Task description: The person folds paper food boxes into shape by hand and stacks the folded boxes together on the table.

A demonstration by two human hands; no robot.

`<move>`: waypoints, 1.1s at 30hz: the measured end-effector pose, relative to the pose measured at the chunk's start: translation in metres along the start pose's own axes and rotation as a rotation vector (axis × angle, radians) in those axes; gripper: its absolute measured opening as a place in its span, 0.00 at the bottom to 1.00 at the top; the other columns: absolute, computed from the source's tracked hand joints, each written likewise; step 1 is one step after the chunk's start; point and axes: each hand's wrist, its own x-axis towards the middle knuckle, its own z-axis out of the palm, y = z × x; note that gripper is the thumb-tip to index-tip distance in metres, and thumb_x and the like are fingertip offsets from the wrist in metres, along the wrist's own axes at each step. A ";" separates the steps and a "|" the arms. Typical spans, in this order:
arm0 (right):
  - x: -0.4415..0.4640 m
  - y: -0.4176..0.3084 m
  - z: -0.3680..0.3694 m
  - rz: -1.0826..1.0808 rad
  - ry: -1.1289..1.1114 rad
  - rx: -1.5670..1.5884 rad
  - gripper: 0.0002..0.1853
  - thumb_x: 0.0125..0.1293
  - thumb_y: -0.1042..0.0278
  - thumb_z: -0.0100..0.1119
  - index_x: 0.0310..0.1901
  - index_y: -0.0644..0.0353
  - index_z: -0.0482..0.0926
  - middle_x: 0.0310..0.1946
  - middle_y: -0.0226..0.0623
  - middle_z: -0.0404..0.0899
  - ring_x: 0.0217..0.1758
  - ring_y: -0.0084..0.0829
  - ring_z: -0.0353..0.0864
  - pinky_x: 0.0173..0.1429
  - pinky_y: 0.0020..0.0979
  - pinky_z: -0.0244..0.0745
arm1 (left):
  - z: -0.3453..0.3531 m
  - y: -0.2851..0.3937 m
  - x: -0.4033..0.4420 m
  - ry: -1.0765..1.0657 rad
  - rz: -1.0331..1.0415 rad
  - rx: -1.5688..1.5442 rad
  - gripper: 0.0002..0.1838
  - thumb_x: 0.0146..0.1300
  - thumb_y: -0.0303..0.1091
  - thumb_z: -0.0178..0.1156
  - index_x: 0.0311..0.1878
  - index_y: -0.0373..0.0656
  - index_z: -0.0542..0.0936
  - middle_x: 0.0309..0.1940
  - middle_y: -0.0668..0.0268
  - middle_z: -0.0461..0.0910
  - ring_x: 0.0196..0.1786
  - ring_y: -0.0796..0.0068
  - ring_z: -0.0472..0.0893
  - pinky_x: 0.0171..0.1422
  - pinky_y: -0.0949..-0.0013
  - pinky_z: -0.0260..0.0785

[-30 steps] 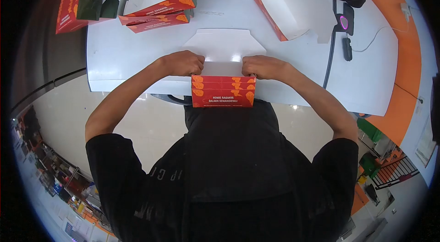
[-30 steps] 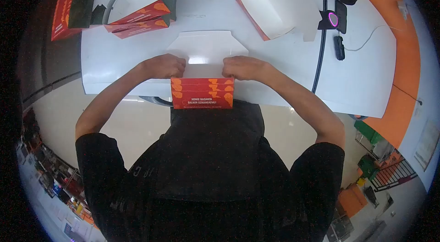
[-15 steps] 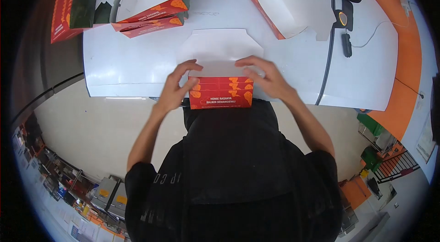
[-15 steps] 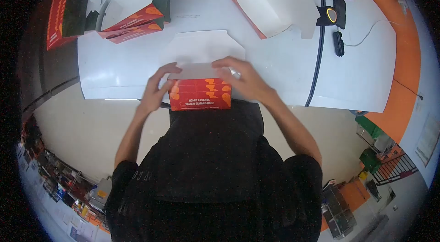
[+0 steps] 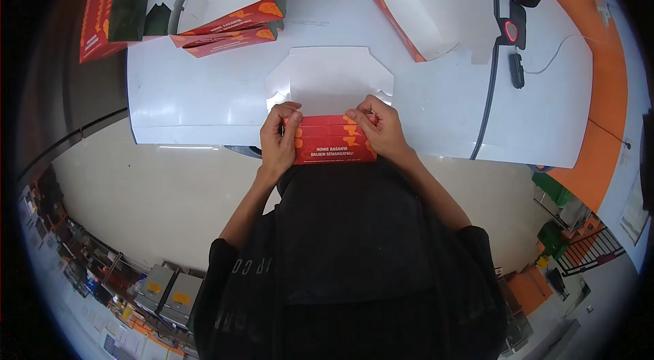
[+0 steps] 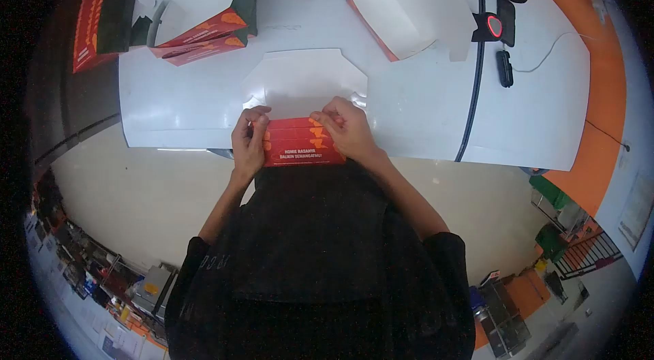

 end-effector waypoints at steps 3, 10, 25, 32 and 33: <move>-0.001 -0.003 0.003 -0.064 0.040 0.030 0.13 0.76 0.69 0.69 0.34 0.64 0.76 0.22 0.23 0.67 0.27 0.14 0.59 0.31 0.25 0.59 | -0.001 -0.001 0.000 -0.017 0.009 0.037 0.06 0.78 0.28 0.60 0.42 0.36 0.76 0.45 0.55 0.83 0.61 0.60 0.82 0.65 0.61 0.72; 0.000 0.000 0.004 0.075 0.184 0.091 0.11 0.76 0.68 0.68 0.38 0.64 0.78 0.27 0.29 0.75 0.32 0.16 0.70 0.37 0.25 0.68 | 0.000 0.046 -0.012 0.187 0.160 0.314 0.33 0.70 0.44 0.70 0.72 0.42 0.71 0.78 0.46 0.61 0.81 0.42 0.59 0.84 0.42 0.49; 0.174 -0.184 0.045 -1.045 -0.054 -0.655 0.16 0.66 0.73 0.64 0.56 0.62 0.83 0.53 0.48 0.83 0.57 0.48 0.85 0.60 0.47 0.81 | 0.034 0.034 0.004 -0.064 0.323 0.994 0.50 0.73 0.66 0.57 0.87 0.44 0.56 0.88 0.47 0.46 0.89 0.39 0.41 0.83 0.20 0.28; 0.223 -0.285 0.050 -0.654 -0.566 -1.206 0.13 0.56 0.77 0.64 0.43 0.68 0.88 0.45 0.58 0.88 0.47 0.57 0.90 0.53 0.51 0.84 | 0.021 0.033 0.012 -0.102 0.412 1.016 0.50 0.72 0.67 0.58 0.86 0.45 0.57 0.88 0.50 0.46 0.89 0.39 0.41 0.82 0.20 0.27; 0.213 -0.305 0.041 -0.622 -0.533 -1.250 0.14 0.54 0.77 0.63 0.43 0.68 0.88 0.44 0.59 0.88 0.46 0.56 0.90 0.50 0.52 0.85 | 0.017 0.032 0.014 -0.116 0.427 1.021 0.50 0.72 0.67 0.58 0.86 0.45 0.57 0.88 0.50 0.46 0.89 0.39 0.41 0.82 0.20 0.27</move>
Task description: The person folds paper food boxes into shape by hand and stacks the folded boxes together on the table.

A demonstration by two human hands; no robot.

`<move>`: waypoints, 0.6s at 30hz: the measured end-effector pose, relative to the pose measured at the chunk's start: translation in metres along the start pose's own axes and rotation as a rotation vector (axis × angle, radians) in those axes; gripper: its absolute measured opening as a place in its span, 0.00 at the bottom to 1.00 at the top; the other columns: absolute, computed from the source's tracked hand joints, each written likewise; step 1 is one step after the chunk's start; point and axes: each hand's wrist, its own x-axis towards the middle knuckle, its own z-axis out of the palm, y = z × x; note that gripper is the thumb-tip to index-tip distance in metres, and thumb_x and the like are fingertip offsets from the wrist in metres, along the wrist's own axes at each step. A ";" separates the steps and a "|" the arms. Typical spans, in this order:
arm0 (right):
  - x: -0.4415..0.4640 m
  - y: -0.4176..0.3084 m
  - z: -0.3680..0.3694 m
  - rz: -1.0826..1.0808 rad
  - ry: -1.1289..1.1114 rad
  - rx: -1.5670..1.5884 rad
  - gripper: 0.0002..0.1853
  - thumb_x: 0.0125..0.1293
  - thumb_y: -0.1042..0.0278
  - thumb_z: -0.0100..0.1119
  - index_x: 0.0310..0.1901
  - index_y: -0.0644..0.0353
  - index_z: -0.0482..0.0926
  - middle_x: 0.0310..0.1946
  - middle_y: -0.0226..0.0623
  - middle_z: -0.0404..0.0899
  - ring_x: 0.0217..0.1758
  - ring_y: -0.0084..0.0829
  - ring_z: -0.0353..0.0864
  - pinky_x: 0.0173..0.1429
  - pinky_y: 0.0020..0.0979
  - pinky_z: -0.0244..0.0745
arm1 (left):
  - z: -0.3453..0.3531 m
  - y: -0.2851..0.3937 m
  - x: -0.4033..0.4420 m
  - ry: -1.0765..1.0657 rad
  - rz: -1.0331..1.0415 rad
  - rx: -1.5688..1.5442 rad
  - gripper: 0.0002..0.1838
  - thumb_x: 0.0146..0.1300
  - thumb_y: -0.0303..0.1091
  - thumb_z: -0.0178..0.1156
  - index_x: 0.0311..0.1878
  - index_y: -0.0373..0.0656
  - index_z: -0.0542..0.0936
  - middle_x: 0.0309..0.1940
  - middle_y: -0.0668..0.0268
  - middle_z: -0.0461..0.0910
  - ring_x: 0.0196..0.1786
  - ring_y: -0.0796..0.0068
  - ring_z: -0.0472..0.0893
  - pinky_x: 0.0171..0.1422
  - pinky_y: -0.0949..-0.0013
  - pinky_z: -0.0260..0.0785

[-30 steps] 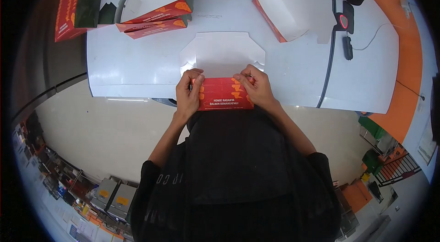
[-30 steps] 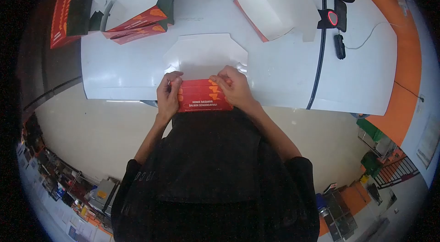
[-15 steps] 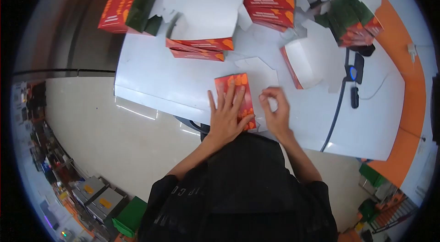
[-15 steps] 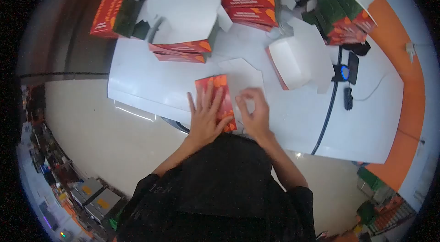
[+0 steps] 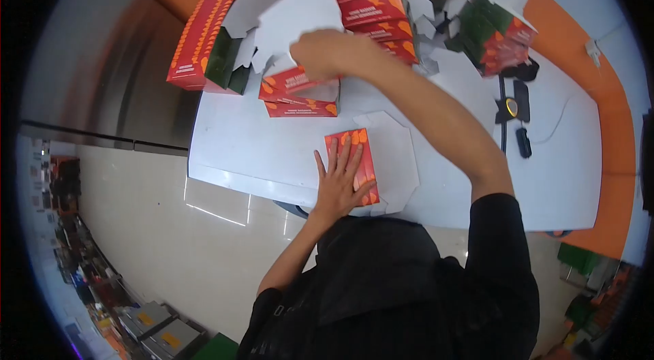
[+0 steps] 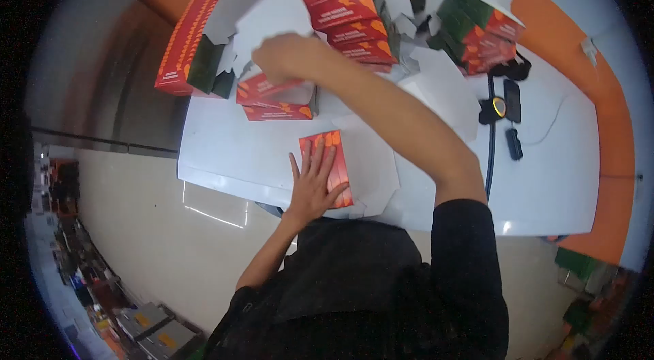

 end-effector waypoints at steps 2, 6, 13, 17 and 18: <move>-0.040 -0.003 -0.032 0.068 0.114 0.065 0.10 0.56 0.75 0.60 0.39 0.69 0.85 0.39 0.60 0.86 0.42 0.53 0.89 0.45 0.50 0.82 | -0.008 -0.005 0.001 -0.045 0.034 0.002 0.50 0.72 0.68 0.57 0.87 0.46 0.56 0.89 0.52 0.44 0.89 0.38 0.39 0.81 0.17 0.26; -0.150 0.004 -0.031 0.183 0.283 0.369 0.13 0.64 0.64 0.63 0.42 0.66 0.78 0.31 0.54 0.83 0.33 0.51 0.84 0.40 0.46 0.76 | -0.016 -0.011 0.005 -0.101 0.100 0.101 0.51 0.72 0.69 0.56 0.87 0.45 0.55 0.89 0.53 0.43 0.89 0.37 0.35 0.79 0.15 0.22; -0.266 -0.054 0.167 0.634 0.520 1.028 0.16 0.79 0.57 0.63 0.54 0.64 0.79 0.31 0.42 0.83 0.33 0.28 0.78 0.43 0.35 0.76 | -0.022 0.000 0.022 -0.008 0.086 -0.040 0.39 0.82 0.45 0.47 0.86 0.34 0.49 0.88 0.50 0.46 0.89 0.39 0.39 0.86 0.29 0.22; -0.247 -0.088 0.223 0.831 0.777 1.230 0.18 0.79 0.57 0.59 0.53 0.68 0.76 0.34 0.60 0.85 0.40 0.63 0.86 0.46 0.51 0.80 | -0.005 0.007 0.041 0.043 0.043 -0.070 0.35 0.82 0.43 0.47 0.83 0.30 0.57 0.86 0.48 0.52 0.89 0.39 0.43 0.88 0.33 0.26; -0.238 -0.090 0.233 0.853 0.720 1.190 0.17 0.80 0.58 0.58 0.53 0.66 0.75 0.33 0.60 0.85 0.38 0.61 0.87 0.44 0.51 0.79 | 0.002 0.007 0.041 0.044 0.052 -0.015 0.35 0.82 0.43 0.46 0.83 0.30 0.58 0.86 0.48 0.53 0.89 0.40 0.43 0.88 0.34 0.27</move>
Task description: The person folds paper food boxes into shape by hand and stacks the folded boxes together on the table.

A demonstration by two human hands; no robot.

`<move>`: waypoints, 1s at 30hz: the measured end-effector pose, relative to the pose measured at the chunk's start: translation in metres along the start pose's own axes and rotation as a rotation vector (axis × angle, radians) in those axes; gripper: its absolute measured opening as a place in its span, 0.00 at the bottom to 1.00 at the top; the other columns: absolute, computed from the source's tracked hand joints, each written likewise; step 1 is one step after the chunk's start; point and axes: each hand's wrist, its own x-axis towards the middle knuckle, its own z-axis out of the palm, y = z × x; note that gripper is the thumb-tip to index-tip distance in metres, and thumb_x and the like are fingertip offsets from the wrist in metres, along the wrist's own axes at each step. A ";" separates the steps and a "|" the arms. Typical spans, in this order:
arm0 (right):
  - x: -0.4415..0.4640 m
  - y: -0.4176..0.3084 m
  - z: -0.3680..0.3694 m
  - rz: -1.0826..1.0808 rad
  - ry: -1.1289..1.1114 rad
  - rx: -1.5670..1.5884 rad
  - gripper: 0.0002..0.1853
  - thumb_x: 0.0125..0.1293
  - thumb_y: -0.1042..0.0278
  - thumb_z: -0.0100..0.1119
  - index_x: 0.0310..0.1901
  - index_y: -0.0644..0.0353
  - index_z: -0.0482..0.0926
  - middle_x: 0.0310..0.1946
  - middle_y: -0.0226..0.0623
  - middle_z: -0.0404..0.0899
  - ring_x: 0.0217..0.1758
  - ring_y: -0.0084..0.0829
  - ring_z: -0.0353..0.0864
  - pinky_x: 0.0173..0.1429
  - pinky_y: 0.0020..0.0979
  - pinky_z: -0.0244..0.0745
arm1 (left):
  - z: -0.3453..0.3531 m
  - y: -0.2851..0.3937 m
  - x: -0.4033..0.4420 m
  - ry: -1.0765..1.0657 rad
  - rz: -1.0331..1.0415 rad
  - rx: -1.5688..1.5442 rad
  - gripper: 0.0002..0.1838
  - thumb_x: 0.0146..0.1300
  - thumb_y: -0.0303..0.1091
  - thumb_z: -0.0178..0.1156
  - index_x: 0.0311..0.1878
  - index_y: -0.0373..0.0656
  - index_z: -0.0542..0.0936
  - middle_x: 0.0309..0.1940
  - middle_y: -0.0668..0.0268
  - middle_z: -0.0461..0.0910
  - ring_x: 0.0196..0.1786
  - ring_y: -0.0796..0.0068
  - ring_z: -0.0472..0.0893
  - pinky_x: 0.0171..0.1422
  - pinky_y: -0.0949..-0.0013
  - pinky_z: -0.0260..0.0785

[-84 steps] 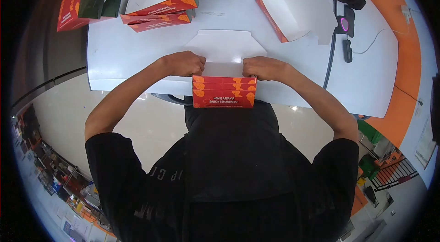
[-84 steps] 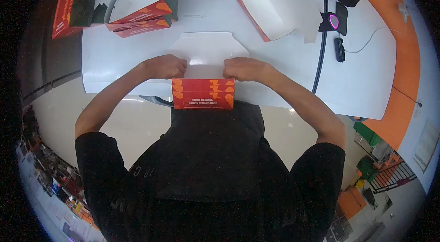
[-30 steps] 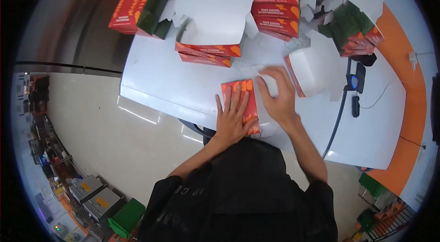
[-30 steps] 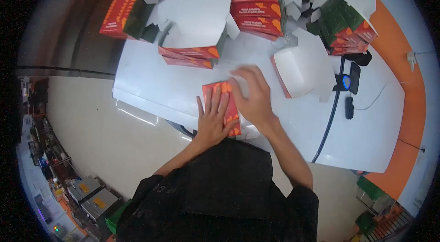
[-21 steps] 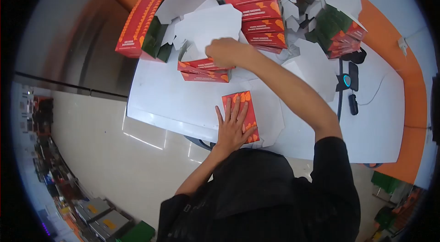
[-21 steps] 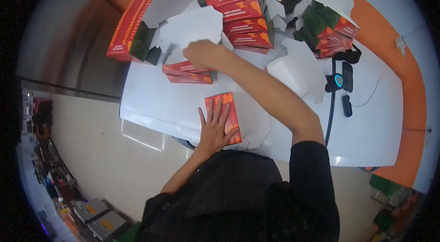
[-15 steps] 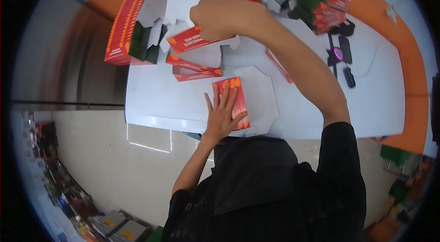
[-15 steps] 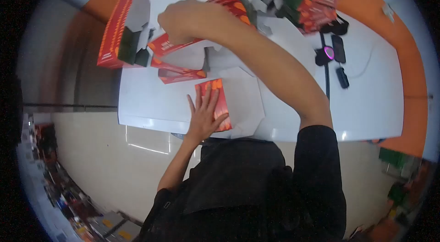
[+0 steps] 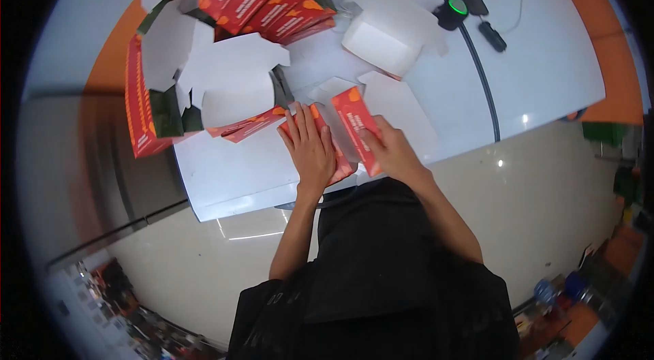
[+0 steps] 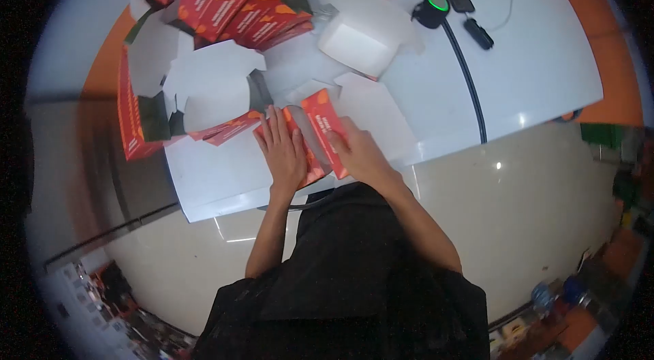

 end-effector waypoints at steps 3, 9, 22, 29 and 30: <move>0.015 0.015 0.028 -0.022 -0.058 -0.188 0.14 0.82 0.60 0.53 0.55 0.63 0.71 0.32 0.60 0.85 0.35 0.61 0.86 0.41 0.55 0.76 | 0.007 -0.005 0.002 0.012 0.013 0.004 0.34 0.83 0.43 0.45 0.82 0.29 0.59 0.86 0.48 0.55 0.89 0.42 0.45 0.89 0.37 0.28; 0.023 0.017 0.064 -0.098 -0.079 -0.272 0.13 0.82 0.61 0.50 0.55 0.63 0.68 0.27 0.61 0.83 0.34 0.65 0.84 0.40 0.58 0.76 | 0.007 -0.007 0.001 0.001 0.025 0.040 0.34 0.83 0.43 0.41 0.83 0.31 0.59 0.86 0.47 0.54 0.89 0.42 0.46 0.89 0.38 0.29; 0.034 0.039 0.051 0.187 -0.306 0.471 0.15 0.79 0.65 0.52 0.56 0.67 0.79 0.46 0.35 0.81 0.46 0.24 0.78 0.51 0.29 0.75 | -0.002 -0.010 0.004 0.030 -0.002 0.047 0.33 0.83 0.48 0.46 0.82 0.39 0.65 0.84 0.49 0.58 0.87 0.41 0.51 0.88 0.35 0.32; 0.111 0.040 0.008 -0.152 -0.077 0.094 0.22 0.69 0.73 0.63 0.64 0.60 0.78 0.58 0.39 0.85 0.59 0.34 0.84 0.64 0.36 0.79 | -0.004 -0.004 0.006 0.000 -0.020 0.079 0.34 0.80 0.49 0.50 0.83 0.42 0.64 0.85 0.50 0.57 0.87 0.42 0.50 0.88 0.36 0.34; 0.125 0.046 0.010 -0.230 -0.134 -0.018 0.22 0.67 0.73 0.66 0.63 0.60 0.79 0.58 0.40 0.85 0.59 0.37 0.85 0.64 0.37 0.79 | -0.004 -0.003 0.008 -0.005 -0.028 0.080 0.34 0.80 0.49 0.50 0.83 0.42 0.64 0.85 0.50 0.57 0.87 0.41 0.50 0.88 0.36 0.34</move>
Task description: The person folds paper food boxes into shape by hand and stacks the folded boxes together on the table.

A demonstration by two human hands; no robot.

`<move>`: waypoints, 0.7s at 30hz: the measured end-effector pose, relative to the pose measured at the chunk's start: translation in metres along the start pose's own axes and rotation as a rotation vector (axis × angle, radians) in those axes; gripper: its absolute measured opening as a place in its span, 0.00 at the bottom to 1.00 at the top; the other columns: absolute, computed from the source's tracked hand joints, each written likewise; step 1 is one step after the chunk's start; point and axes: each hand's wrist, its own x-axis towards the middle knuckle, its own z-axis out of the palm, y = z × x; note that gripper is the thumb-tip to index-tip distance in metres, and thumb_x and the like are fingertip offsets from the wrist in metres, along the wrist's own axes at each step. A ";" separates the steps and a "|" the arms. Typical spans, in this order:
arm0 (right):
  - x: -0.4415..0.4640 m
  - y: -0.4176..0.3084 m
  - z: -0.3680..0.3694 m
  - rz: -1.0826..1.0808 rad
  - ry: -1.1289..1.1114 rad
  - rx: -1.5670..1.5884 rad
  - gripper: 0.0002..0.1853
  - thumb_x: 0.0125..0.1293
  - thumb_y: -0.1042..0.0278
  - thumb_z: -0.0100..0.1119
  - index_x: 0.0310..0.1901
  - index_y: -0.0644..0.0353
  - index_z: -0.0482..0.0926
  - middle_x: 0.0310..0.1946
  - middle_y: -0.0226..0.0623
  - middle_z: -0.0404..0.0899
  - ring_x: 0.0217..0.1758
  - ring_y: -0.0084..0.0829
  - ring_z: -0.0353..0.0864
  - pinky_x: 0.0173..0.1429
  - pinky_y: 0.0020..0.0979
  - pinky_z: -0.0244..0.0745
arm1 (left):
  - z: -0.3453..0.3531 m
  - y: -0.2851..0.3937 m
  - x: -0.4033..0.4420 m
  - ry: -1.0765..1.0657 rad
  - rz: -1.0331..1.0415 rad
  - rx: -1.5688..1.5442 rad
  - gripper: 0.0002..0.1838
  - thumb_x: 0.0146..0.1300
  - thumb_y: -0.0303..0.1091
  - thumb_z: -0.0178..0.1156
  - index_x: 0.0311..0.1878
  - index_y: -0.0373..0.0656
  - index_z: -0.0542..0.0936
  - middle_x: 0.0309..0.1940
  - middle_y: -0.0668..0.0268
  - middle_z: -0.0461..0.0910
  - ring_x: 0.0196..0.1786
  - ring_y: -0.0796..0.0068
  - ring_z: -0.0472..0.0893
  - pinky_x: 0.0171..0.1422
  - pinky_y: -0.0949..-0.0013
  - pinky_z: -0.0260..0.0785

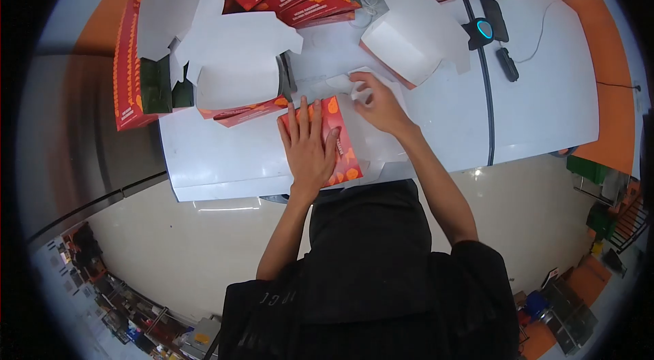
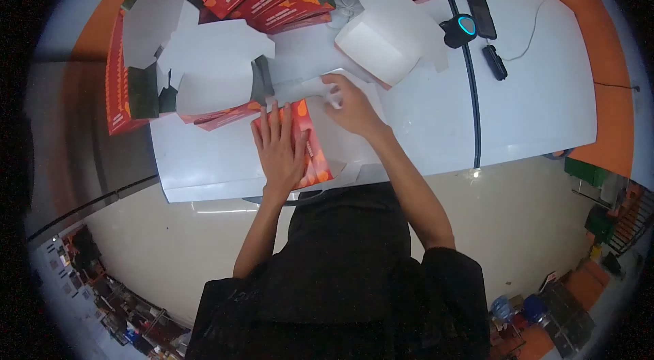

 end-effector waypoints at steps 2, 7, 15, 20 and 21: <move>0.020 0.028 0.010 -0.132 -0.128 -0.212 0.22 0.65 0.73 0.70 0.60 0.60 0.81 0.57 0.44 0.86 0.59 0.41 0.85 0.64 0.40 0.80 | -0.001 0.002 0.001 -0.024 -0.009 0.004 0.35 0.80 0.49 0.51 0.83 0.42 0.64 0.85 0.50 0.57 0.87 0.41 0.50 0.88 0.36 0.34; 0.043 0.051 0.023 -0.265 -0.324 -0.424 0.14 0.66 0.74 0.68 0.53 0.59 0.82 0.47 0.44 0.87 0.55 0.47 0.85 0.58 0.46 0.81 | 0.001 0.004 0.003 -0.060 -0.036 0.043 0.35 0.80 0.49 0.50 0.83 0.38 0.63 0.85 0.47 0.56 0.87 0.39 0.51 0.88 0.36 0.34; 0.057 0.060 0.028 -0.323 -0.466 -0.263 0.15 0.68 0.76 0.65 0.56 0.56 0.80 0.46 0.44 0.86 0.55 0.48 0.84 0.57 0.47 0.80 | -0.001 0.010 0.006 -0.136 -0.072 0.055 0.38 0.79 0.52 0.51 0.82 0.35 0.63 0.85 0.46 0.56 0.87 0.38 0.50 0.88 0.35 0.34; 0.044 0.065 0.061 -0.386 -0.157 -0.199 0.19 0.63 0.80 0.64 0.56 0.59 0.79 0.52 0.41 0.84 0.59 0.48 0.81 0.62 0.46 0.79 | 0.001 0.006 0.009 -0.146 -0.049 0.081 0.40 0.79 0.54 0.51 0.82 0.33 0.62 0.84 0.44 0.56 0.86 0.35 0.51 0.88 0.34 0.34; 0.039 0.065 0.066 -0.342 -0.141 -0.174 0.22 0.60 0.81 0.65 0.57 0.59 0.78 0.56 0.41 0.82 0.63 0.47 0.79 0.65 0.45 0.78 | 0.000 0.007 0.010 -0.161 -0.050 0.086 0.40 0.79 0.54 0.51 0.82 0.33 0.62 0.84 0.44 0.57 0.86 0.35 0.51 0.88 0.34 0.34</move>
